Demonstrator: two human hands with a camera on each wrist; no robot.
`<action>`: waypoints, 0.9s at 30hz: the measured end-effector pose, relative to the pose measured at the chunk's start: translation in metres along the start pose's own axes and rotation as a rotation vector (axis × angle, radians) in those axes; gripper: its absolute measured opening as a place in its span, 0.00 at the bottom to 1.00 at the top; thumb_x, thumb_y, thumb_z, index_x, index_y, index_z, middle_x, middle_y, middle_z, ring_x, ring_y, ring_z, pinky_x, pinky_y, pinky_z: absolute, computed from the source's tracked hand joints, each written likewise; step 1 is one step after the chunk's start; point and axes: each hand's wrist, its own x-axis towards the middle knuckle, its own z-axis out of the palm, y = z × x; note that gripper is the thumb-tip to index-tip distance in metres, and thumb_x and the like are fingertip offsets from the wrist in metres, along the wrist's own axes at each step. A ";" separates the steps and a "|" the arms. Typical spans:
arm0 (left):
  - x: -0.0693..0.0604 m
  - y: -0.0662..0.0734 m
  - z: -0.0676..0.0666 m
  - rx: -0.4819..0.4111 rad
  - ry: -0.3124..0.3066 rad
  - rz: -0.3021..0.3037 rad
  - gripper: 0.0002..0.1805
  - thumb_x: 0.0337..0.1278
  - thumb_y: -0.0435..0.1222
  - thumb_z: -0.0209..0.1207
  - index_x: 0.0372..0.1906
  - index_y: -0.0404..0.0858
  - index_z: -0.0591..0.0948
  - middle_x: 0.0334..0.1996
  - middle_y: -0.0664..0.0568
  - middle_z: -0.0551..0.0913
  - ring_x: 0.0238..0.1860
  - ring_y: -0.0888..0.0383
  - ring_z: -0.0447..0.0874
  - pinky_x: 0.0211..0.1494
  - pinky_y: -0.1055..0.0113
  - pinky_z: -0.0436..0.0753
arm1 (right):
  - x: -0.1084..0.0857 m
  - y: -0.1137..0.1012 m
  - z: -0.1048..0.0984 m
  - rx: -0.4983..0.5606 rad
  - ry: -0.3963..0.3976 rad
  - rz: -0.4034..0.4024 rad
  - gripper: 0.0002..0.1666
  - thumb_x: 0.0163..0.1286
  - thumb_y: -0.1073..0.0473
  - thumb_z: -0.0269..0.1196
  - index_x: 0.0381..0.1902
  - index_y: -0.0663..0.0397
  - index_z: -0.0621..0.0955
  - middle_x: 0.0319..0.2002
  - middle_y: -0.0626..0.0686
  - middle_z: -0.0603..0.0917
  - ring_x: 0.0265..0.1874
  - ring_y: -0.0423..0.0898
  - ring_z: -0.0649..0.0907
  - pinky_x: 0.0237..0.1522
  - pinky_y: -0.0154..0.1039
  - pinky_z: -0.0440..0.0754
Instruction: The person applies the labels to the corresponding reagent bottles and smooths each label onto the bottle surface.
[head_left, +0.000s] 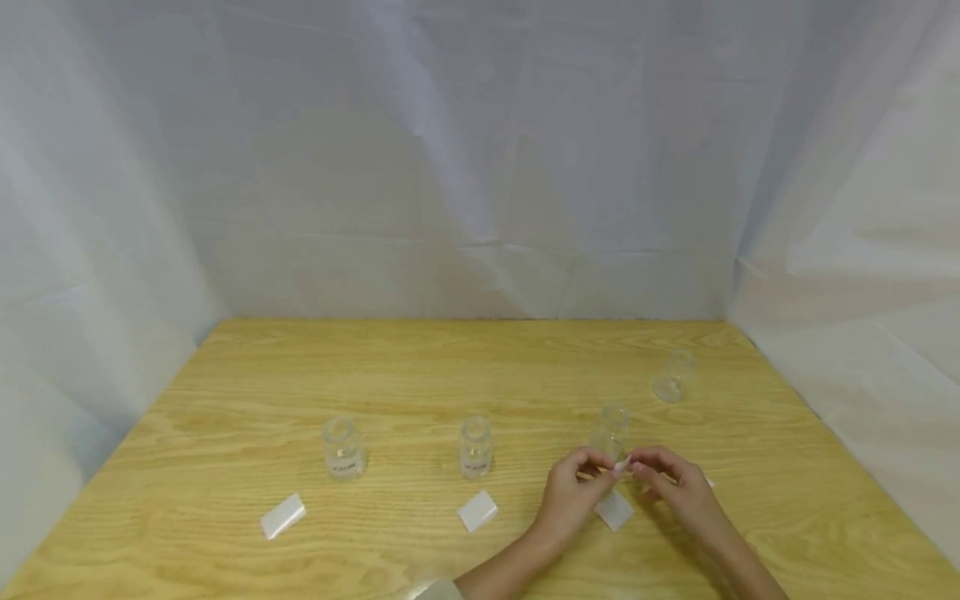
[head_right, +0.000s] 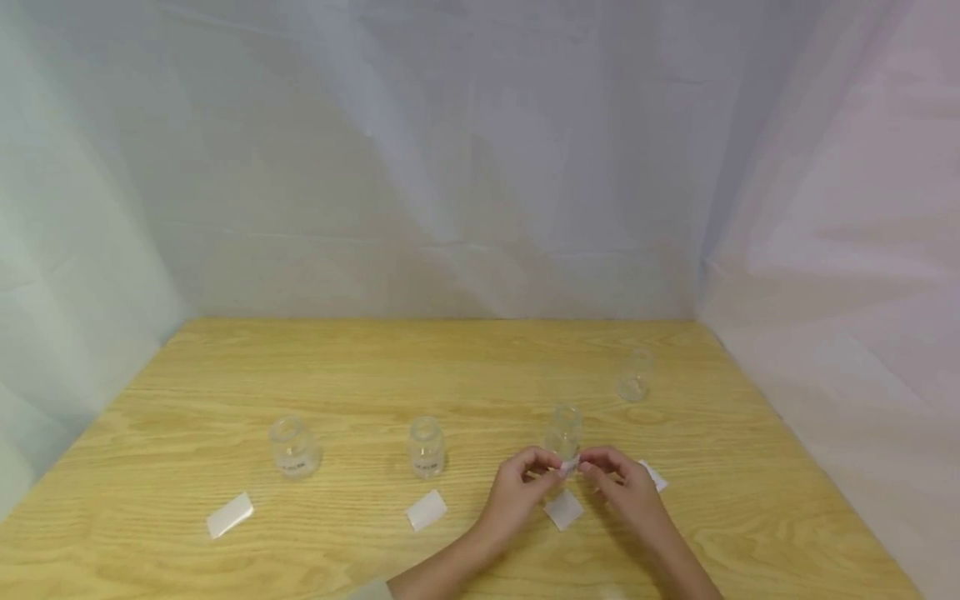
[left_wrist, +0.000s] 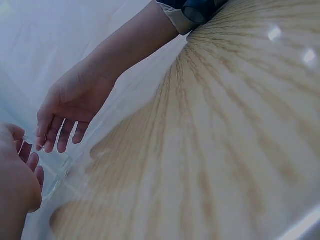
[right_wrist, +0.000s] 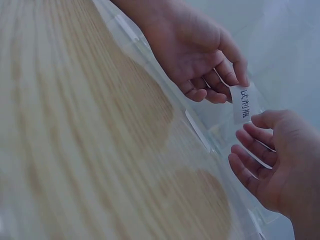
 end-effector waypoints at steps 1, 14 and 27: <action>0.000 0.000 0.000 -0.009 -0.001 -0.006 0.07 0.52 0.33 0.60 0.35 0.34 0.79 0.29 0.58 0.76 0.30 0.64 0.72 0.32 0.75 0.73 | 0.000 0.000 0.001 0.004 -0.001 -0.004 0.13 0.68 0.61 0.56 0.44 0.68 0.77 0.39 0.58 0.80 0.35 0.44 0.79 0.31 0.39 0.80; 0.002 -0.004 -0.001 0.140 0.113 0.074 0.04 0.51 0.34 0.63 0.32 0.38 0.81 0.29 0.59 0.77 0.28 0.64 0.74 0.29 0.74 0.74 | 0.001 0.002 0.003 -0.046 0.082 -0.090 0.06 0.64 0.65 0.60 0.34 0.65 0.78 0.41 0.57 0.76 0.36 0.41 0.77 0.30 0.38 0.81; 0.011 -0.012 -0.004 0.539 0.259 0.278 0.05 0.44 0.32 0.67 0.26 0.42 0.81 0.51 0.47 0.77 0.60 0.47 0.64 0.60 0.51 0.65 | 0.013 0.016 0.006 -0.136 0.101 -0.366 0.06 0.58 0.73 0.63 0.29 0.60 0.77 0.52 0.64 0.73 0.50 0.51 0.74 0.43 0.28 0.76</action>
